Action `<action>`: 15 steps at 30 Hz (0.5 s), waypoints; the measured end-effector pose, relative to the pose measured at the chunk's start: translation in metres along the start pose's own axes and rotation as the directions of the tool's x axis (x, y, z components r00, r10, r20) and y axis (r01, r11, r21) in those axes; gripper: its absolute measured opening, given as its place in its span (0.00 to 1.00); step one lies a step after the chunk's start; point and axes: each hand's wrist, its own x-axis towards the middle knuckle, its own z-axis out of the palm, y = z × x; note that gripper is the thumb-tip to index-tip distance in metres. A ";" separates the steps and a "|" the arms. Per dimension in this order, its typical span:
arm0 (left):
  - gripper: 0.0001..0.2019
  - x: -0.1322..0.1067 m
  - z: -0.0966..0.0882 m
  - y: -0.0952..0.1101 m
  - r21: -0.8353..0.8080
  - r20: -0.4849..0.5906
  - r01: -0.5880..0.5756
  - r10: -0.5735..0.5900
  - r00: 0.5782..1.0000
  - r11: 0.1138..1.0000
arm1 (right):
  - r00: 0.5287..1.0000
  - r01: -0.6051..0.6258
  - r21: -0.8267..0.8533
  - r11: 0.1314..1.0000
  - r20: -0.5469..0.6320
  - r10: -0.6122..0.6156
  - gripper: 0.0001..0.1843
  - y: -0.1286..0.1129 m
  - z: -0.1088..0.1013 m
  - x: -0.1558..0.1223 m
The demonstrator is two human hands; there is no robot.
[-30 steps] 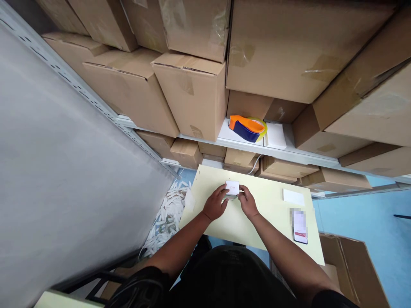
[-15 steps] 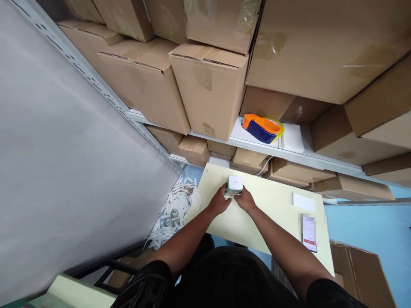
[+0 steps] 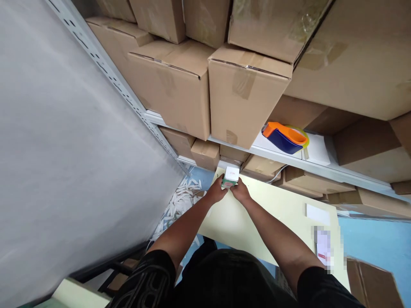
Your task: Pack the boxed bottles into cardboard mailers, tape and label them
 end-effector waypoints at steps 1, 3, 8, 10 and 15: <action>0.43 -0.001 0.000 -0.001 -0.010 -0.002 0.025 -0.025 1.000 1.000 | 1.000 -0.013 -0.016 1.000 -0.006 0.013 0.30 -0.001 0.000 -0.001; 0.43 -0.005 0.000 -0.002 -0.028 0.001 0.076 -0.076 0.997 0.997 | 0.999 -0.036 -0.043 0.998 -0.009 0.036 0.29 -0.001 0.000 -0.002; 0.44 -0.008 -0.002 0.000 -0.029 -0.006 0.084 -0.084 0.996 0.996 | 0.998 -0.064 -0.036 0.997 -0.029 0.063 0.31 0.005 -0.008 -0.012; 0.43 -0.012 -0.005 0.002 -0.025 -0.026 0.090 -0.091 0.996 0.996 | 0.996 -0.075 -0.008 0.997 -0.043 0.074 0.32 0.014 -0.014 -0.021; 0.37 -0.046 -0.004 0.008 -0.032 -0.147 0.228 -0.230 0.962 0.973 | 0.996 -0.053 0.042 0.998 0.069 0.050 0.26 0.062 -0.035 -0.058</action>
